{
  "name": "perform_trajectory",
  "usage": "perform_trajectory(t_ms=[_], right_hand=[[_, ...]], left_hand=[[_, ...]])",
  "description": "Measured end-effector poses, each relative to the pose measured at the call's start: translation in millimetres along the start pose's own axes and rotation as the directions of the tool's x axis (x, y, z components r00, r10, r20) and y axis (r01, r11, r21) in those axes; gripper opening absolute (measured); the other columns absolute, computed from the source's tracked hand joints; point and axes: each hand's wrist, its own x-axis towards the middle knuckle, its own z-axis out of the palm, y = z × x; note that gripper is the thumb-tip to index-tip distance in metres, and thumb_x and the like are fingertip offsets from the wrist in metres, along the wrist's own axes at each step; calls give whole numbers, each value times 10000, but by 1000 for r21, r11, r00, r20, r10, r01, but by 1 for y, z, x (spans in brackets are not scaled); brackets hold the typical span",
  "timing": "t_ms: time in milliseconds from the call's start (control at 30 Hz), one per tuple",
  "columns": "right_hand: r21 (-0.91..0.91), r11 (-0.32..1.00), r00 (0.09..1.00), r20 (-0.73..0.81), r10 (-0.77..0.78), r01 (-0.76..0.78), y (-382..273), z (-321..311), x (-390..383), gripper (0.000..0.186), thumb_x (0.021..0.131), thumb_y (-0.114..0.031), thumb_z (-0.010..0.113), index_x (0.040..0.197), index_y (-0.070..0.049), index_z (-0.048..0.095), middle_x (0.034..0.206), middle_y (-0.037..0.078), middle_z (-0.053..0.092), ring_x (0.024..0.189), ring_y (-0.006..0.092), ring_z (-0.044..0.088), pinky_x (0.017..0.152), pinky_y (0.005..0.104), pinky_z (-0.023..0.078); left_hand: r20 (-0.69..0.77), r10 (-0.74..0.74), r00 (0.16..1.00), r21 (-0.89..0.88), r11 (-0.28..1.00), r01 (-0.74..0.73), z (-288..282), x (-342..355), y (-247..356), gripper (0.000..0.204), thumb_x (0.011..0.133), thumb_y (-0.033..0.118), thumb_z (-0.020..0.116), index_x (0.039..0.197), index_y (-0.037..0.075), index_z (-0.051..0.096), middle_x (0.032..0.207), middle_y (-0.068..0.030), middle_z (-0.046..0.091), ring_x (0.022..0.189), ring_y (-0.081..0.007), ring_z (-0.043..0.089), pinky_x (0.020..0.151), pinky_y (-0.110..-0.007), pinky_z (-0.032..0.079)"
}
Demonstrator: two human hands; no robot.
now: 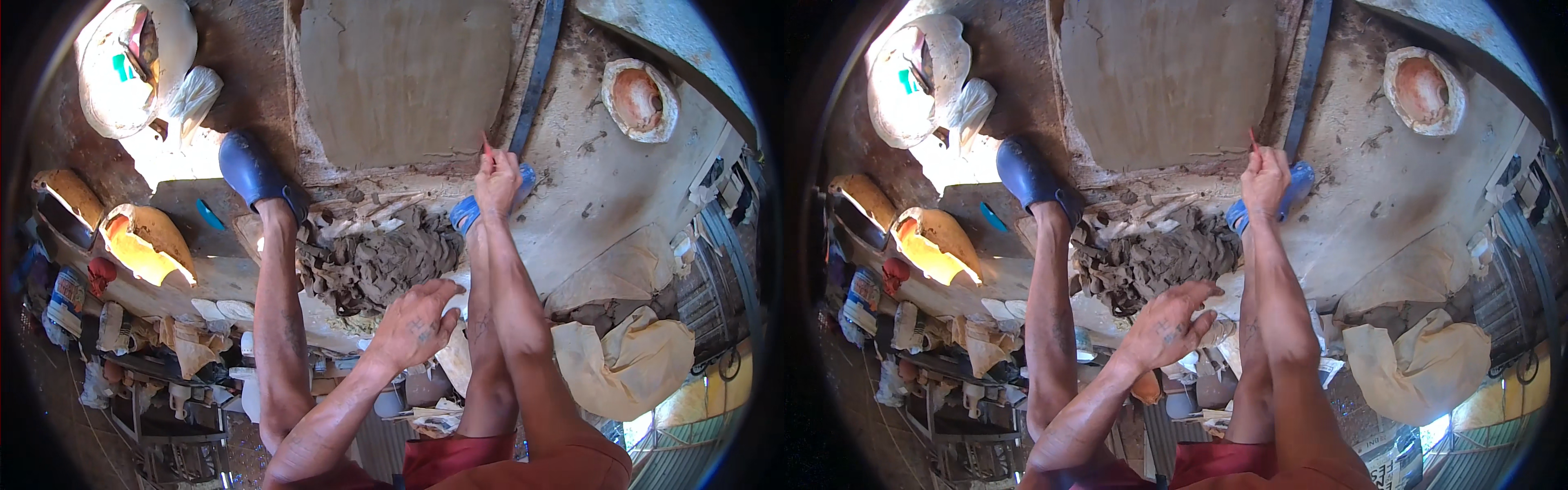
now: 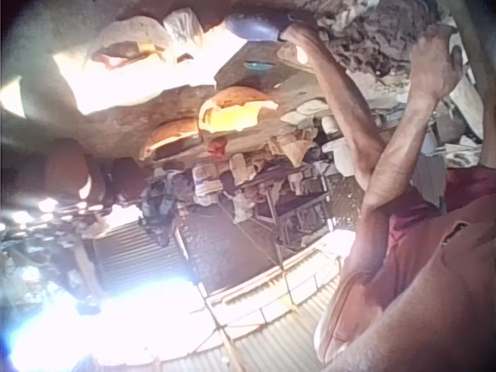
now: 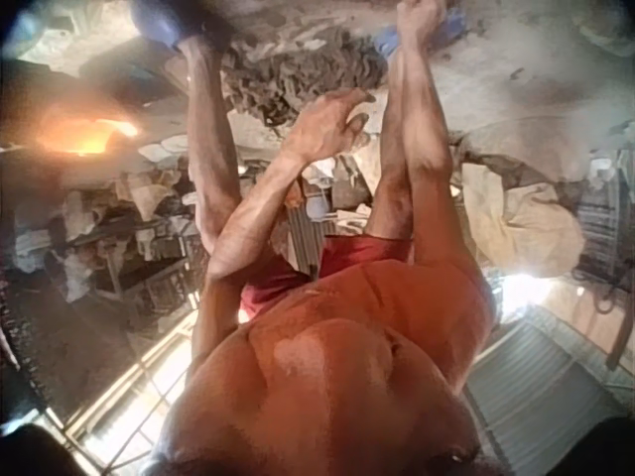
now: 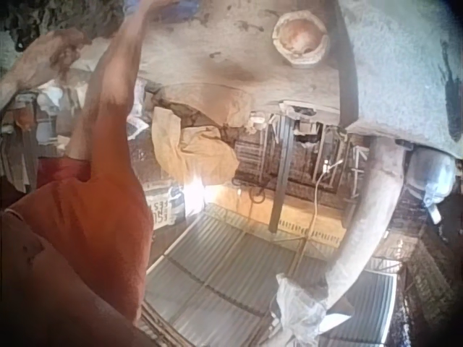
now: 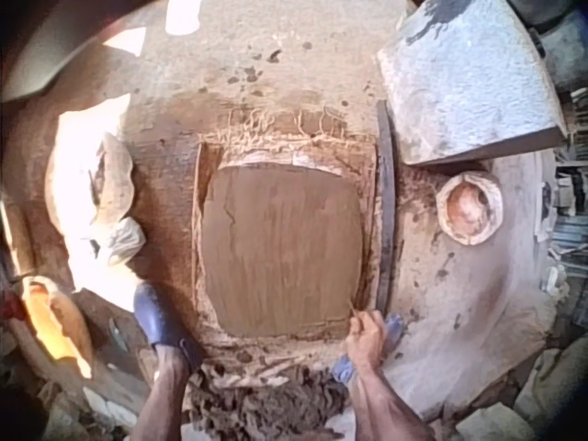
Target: The person shapes and smooths the interior of a large clay vessel using their hands and a small scraper tool, then uses a wire tool to cut a slab of clay.
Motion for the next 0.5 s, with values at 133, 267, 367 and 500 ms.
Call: perform_trajectory(t_ms=[133, 267, 367, 500], right_hand=[[-16, 995, 994, -52, 94, -95, -47, 42, -34, 57, 841, -16, 678, 889, -36, 655, 853, 145, 586, 797, 376, 611, 714, 481, 491], [49, 996, 997, -15, 74, -74, -141, 101, -78, 52, 857, -60, 671, 908, -59, 663, 840, 126, 562, 749, 369, 602, 671, 492, 481], [20, 994, 994, -31, 105, -104, -178, 135, -89, 74, 875, -73, 661, 947, -74, 645, 867, 126, 565, 738, 370, 602, 633, 490, 476], [109, 993, 999, -1, 36, -36, -196, 129, -97, 98, 825, -22, 648, 884, -74, 589, 866, 124, 552, 774, 373, 608, 653, 494, 497]], left_hand=[[-241, -92, 966, -148, 987, 57, -23, 1, 3, 248, 962, 119, 647, 1172, -10, 673, 1089, -213, 704, 1012, -377, 698, 877, -437, 567], [-463, -175, 869, -303, 953, 31, -41, -6, 2, 200, 939, 85, 677, 1108, -19, 695, 948, -205, 710, 818, -303, 716, 760, -389, 569], [-582, -163, 797, -328, 944, -47, -64, -2, 10, 180, 956, 73, 663, 1106, -22, 693, 937, -173, 725, 814, -211, 708, 758, -339, 564], [-688, -207, 695, -397, 910, -122, -84, -5, -14, 193, 991, 85, 639, 1144, -22, 689, 990, -107, 750, 890, -136, 688, 820, -308, 563]])
